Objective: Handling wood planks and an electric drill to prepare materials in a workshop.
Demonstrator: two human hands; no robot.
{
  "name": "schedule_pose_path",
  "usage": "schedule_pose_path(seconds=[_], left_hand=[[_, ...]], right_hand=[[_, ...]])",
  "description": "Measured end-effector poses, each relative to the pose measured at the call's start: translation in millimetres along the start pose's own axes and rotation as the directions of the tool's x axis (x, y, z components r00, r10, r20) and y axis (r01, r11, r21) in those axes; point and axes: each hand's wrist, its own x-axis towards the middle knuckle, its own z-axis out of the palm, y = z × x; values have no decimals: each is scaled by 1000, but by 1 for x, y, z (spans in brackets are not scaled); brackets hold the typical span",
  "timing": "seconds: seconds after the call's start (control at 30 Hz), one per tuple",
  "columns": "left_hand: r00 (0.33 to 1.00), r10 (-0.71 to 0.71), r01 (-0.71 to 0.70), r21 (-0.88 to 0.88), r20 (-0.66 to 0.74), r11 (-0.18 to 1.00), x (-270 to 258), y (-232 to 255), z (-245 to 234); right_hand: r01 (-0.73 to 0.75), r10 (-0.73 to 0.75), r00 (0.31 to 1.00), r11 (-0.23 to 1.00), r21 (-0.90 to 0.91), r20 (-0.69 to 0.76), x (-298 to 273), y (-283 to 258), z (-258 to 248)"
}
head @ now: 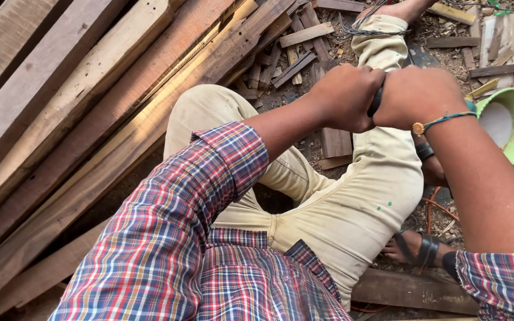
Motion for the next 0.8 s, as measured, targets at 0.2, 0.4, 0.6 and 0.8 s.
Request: schedule_pose_path(seconds=[0.2, 0.4, 0.6, 0.8], left_hand=[[999, -1, 1, 15, -40, 1000, -2, -1, 7], [999, -12, 13, 11, -49, 1000, -2, 3, 8], [998, -11, 13, 24, -59, 1000, -2, 4, 13], [997, -41, 43, 31, -62, 999, -5, 7, 10]], right_hand=[[53, -52, 999, 998, -42, 10, 4, 2, -2], [96, -97, 995, 993, -66, -10, 4, 5, 1], [89, -88, 996, 994, -64, 9, 4, 7, 3], [93, -95, 995, 995, -38, -39, 0, 5, 2]])
